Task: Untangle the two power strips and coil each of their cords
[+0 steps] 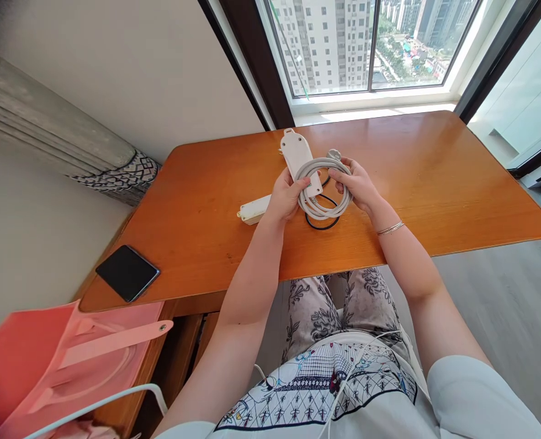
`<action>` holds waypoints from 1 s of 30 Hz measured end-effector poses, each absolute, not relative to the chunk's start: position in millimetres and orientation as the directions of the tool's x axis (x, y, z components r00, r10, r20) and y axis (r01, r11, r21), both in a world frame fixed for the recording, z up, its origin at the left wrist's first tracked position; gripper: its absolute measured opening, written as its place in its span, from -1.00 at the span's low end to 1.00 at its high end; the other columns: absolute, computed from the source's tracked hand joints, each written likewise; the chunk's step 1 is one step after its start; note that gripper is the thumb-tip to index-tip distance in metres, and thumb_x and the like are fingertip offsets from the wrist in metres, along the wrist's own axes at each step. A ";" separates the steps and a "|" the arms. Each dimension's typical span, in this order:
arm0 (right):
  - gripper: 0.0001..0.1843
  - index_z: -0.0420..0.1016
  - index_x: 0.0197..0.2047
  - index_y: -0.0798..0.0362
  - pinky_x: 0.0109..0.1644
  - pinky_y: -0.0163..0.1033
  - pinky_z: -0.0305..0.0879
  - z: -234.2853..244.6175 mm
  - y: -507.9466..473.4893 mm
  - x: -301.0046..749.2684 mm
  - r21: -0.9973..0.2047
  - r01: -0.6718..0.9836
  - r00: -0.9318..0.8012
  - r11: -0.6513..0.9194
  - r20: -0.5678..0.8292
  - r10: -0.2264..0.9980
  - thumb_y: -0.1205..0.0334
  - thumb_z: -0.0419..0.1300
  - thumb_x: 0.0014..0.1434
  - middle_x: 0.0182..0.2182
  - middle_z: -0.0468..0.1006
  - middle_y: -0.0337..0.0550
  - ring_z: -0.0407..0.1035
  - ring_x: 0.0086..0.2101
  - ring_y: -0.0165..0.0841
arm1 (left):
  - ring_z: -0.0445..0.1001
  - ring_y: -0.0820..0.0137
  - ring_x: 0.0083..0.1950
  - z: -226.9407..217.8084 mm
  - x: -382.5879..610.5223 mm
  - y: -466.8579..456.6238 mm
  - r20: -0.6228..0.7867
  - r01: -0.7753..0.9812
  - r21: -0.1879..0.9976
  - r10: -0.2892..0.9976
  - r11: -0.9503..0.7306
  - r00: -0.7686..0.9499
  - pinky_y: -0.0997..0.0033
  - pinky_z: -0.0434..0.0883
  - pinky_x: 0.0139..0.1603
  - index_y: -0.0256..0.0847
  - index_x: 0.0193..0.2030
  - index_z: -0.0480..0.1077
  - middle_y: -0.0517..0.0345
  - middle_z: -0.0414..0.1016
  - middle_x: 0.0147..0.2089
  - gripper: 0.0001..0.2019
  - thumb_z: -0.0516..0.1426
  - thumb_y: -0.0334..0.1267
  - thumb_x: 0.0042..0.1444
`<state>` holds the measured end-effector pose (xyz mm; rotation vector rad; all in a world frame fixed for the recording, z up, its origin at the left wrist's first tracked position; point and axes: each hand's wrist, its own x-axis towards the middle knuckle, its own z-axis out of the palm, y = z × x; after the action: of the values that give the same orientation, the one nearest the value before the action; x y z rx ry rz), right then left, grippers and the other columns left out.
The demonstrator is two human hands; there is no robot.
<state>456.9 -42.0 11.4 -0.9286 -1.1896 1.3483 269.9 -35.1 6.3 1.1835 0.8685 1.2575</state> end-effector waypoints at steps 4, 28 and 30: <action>-0.38 0.36 -0.04 0.01 -0.50 -0.33 0.17 11.3 -41.0 459.8 -0.980 -0.174 -0.156 0.096 0.124 0.980 -0.10 0.50 -0.02 -0.44 0.34 -0.40 0.18 -0.54 -0.54 | 0.60 0.16 0.09 -8.7 264.7 -26.4 0.197 -0.174 0.972 0.947 -0.156 0.253 0.25 0.54 0.04 -0.17 -0.01 0.41 -0.02 0.63 -0.01 -0.53 0.38 -0.08 -0.03; -0.31 0.26 0.13 -0.21 -0.39 -0.26 0.41 -5.1 -43.5 454.0 -0.935 -0.095 -0.205 0.341 0.354 0.913 -0.10 0.49 0.04 -0.35 0.49 -0.35 0.35 -0.46 -0.42 | 0.56 0.02 0.17 -16.9 255.8 -18.5 0.185 -0.154 0.979 0.884 -0.130 0.429 -0.04 0.55 0.10 -0.15 0.24 0.32 0.03 0.60 0.04 -0.27 0.08 -0.38 -0.21; -0.33 0.27 0.11 -0.19 -0.36 -0.25 0.44 -3.8 -42.9 456.8 -0.935 -0.072 -0.235 0.347 0.354 0.905 -0.10 0.48 0.06 -0.35 0.49 -0.34 0.35 -0.45 -0.42 | 0.56 0.03 0.16 -15.6 254.2 -19.7 0.177 -0.147 0.982 0.873 -0.122 0.454 0.00 0.55 0.09 -0.17 0.21 0.34 0.03 0.60 0.04 -0.28 0.09 -0.39 -0.24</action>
<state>456.8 -42.9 -3.8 -0.7892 -1.5137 1.1176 254.2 -19.7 -15.6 1.4258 0.6889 1.0009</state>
